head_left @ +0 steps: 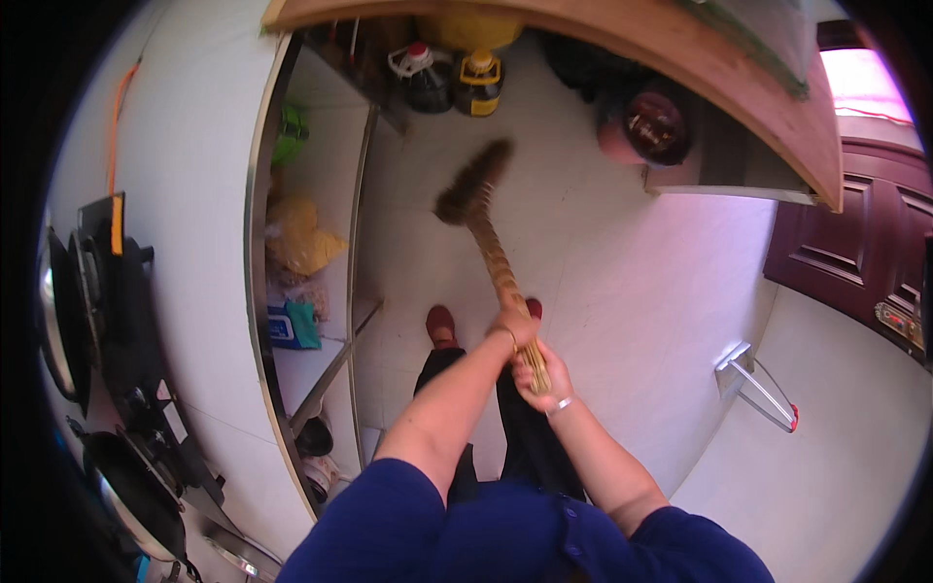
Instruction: The person sweeps the floor of a kitchen area with a broom, gathers debris into a dustpan, and then uses a rake to spread out red materials drying in a yard.
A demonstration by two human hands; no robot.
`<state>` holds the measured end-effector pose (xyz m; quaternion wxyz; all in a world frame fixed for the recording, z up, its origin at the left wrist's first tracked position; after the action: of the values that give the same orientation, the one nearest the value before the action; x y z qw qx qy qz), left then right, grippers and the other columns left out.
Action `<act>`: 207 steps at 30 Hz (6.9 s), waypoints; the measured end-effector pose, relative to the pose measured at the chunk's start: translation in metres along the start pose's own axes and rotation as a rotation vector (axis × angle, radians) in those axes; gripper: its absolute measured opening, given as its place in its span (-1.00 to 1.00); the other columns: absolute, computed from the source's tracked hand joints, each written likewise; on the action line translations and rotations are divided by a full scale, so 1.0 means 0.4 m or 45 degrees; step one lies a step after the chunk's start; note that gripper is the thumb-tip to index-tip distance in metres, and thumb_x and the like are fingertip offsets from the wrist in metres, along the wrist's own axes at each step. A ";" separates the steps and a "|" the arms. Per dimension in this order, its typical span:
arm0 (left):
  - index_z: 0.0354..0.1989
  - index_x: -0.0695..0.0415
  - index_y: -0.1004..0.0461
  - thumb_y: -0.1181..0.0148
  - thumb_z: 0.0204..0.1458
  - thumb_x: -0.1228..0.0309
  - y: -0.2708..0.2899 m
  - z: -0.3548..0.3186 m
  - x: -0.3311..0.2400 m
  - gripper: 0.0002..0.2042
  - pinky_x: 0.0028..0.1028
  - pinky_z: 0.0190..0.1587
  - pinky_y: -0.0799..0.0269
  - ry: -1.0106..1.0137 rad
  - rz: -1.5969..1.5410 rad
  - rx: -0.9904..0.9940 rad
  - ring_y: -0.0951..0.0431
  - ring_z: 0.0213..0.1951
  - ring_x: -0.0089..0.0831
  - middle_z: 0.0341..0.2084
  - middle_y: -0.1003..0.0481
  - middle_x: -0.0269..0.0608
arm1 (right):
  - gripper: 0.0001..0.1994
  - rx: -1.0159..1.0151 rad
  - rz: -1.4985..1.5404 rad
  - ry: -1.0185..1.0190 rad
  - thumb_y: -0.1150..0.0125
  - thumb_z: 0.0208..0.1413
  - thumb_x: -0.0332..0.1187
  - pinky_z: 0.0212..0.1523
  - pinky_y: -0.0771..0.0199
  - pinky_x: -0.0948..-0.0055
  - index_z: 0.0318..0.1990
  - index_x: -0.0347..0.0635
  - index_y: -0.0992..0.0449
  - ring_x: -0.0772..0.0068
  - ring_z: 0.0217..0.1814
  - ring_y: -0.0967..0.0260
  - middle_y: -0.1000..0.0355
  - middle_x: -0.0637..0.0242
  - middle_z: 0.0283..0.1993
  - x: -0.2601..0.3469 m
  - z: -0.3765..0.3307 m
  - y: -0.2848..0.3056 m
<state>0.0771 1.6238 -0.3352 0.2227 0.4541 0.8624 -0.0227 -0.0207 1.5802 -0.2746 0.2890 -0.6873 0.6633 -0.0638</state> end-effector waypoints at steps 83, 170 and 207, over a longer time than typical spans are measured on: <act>-0.30 0.05 -0.41 -0.13 -0.07 0.35 0.857 0.959 -0.445 -0.84 -0.50 -0.24 -0.29 -1.064 -1.740 -0.003 -0.40 -0.30 -0.46 -0.41 -0.43 -0.36 | -0.41 0.436 -2.626 2.247 -0.07 -0.12 -0.47 0.16 -0.13 0.35 0.15 -0.28 -0.11 0.10 0.16 -0.14 -0.22 0.01 0.08 0.529 1.020 -0.911; -0.28 0.22 -0.35 -0.24 -0.14 0.31 -0.394 1.197 -0.476 -0.69 -0.38 -0.36 -0.43 -0.331 -0.957 0.093 -0.48 -0.38 -0.40 -0.43 -0.45 -0.22 | -0.51 -1.134 -3.107 1.083 0.03 0.06 -0.06 -0.30 -0.38 0.16 0.15 0.06 -0.17 0.00 -0.37 -0.38 -0.41 0.03 -0.38 1.002 0.336 -0.066; -0.36 0.26 -0.35 -0.19 -0.08 0.26 -0.249 1.165 -0.383 -0.70 -0.33 -0.44 -0.44 -0.308 -1.473 0.167 -0.45 -0.41 -0.39 -0.44 -0.41 -0.17 | -0.45 -0.945 -3.397 1.266 -0.08 -0.02 -0.05 -0.43 -0.39 0.20 0.16 0.10 -0.17 0.07 -0.47 -0.38 -0.38 0.08 -0.46 0.936 0.424 -0.094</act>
<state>0.2423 1.3344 -0.7086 0.2423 -0.0828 0.9351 -0.2450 0.1339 1.2764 -0.5071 -0.4243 -0.7180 -0.4409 -0.3317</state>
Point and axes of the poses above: each hand's wrist, its own z-axis towards the middle knuckle, its own y-axis out of the back of the hand, x = y × z, the point moved 1 cm from there along z, towards the middle knuckle
